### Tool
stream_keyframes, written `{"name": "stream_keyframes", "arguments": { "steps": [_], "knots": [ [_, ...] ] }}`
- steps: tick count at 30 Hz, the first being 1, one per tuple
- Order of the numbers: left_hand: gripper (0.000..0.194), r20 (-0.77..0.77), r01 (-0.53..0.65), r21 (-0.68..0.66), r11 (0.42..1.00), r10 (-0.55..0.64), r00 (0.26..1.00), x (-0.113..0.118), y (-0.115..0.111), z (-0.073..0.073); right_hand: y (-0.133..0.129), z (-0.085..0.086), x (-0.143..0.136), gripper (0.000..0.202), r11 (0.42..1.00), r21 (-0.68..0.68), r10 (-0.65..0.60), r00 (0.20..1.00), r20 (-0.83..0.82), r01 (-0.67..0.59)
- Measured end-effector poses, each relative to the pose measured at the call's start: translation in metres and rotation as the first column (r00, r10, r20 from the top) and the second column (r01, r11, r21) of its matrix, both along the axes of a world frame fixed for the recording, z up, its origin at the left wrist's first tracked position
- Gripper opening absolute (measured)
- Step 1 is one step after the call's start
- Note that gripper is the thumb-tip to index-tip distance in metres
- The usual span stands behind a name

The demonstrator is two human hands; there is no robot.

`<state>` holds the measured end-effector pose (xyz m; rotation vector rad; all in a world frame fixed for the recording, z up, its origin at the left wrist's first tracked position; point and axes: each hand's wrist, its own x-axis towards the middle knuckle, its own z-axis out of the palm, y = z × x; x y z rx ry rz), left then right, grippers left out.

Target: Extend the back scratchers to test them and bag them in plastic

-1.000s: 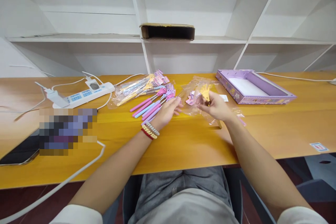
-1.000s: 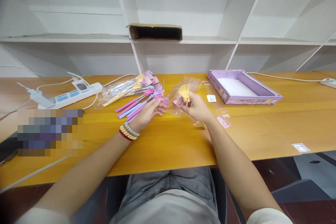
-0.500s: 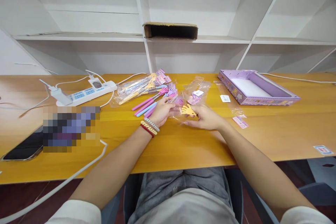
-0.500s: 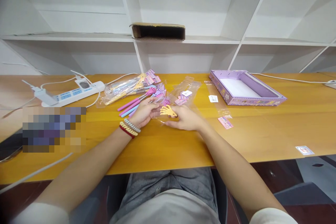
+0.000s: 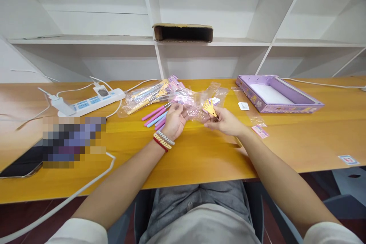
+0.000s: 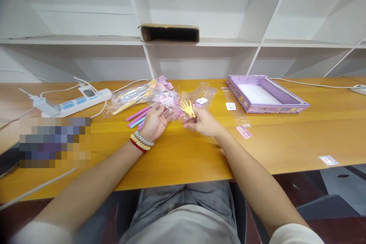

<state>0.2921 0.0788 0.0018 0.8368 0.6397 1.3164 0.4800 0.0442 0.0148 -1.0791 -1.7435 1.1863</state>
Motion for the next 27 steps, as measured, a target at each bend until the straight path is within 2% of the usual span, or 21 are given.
{"name": "stream_keyframes", "arguments": {
  "steps": [3,6,9,12,18,21,24,25,27],
  "knots": [
    [0.008,-0.008,0.035,-0.026,0.999,-0.035,0.999,0.003,-0.003,-0.002,0.001,0.002,-0.001,0.036,0.999,-0.017,-0.037,0.992,-0.119,0.036],
    [0.016,-0.052,0.089,-0.036,0.995,-0.091,0.995,0.004,-0.005,-0.004,0.001,0.008,0.0,0.043,0.994,-0.028,-0.112,0.964,-0.239,0.109],
    [0.024,-0.091,0.149,0.0,0.989,-0.148,0.985,0.002,-0.005,-0.007,0.001,0.013,0.003,0.05,0.977,-0.038,-0.213,0.937,-0.276,0.21],
    [0.018,-0.122,0.195,0.006,0.981,-0.193,0.974,0.0,-0.004,-0.008,0.002,0.013,0.005,0.052,0.967,-0.044,-0.253,0.928,-0.273,0.25],
    [0.007,-0.22,0.087,-0.037,0.996,-0.093,0.971,0.002,-0.006,0.0,0.005,0.008,0.004,0.051,0.964,-0.004,-0.257,0.924,-0.283,0.267],
    [0.01,-0.292,0.026,-0.051,0.998,-0.04,0.956,0.002,-0.009,0.003,0.006,0.006,0.005,0.046,0.949,0.078,-0.279,0.928,-0.246,0.306],
    [0.018,-0.38,-0.042,-0.097,0.994,0.002,0.925,0.002,-0.011,0.003,0.005,0.005,0.009,0.045,0.892,0.268,-0.35,0.932,-0.099,0.363],
    [0.02,-0.397,-0.058,-0.104,0.993,0.012,0.918,0.002,-0.011,0.003,0.004,0.005,0.011,0.047,0.878,0.343,-0.347,0.938,-0.023,0.333],
    [0.017,-0.415,-0.074,-0.108,0.991,0.022,0.91,0.001,-0.01,0.003,0.003,0.005,0.013,0.055,0.869,0.459,-0.277,0.951,0.138,0.186]
  ]
}}
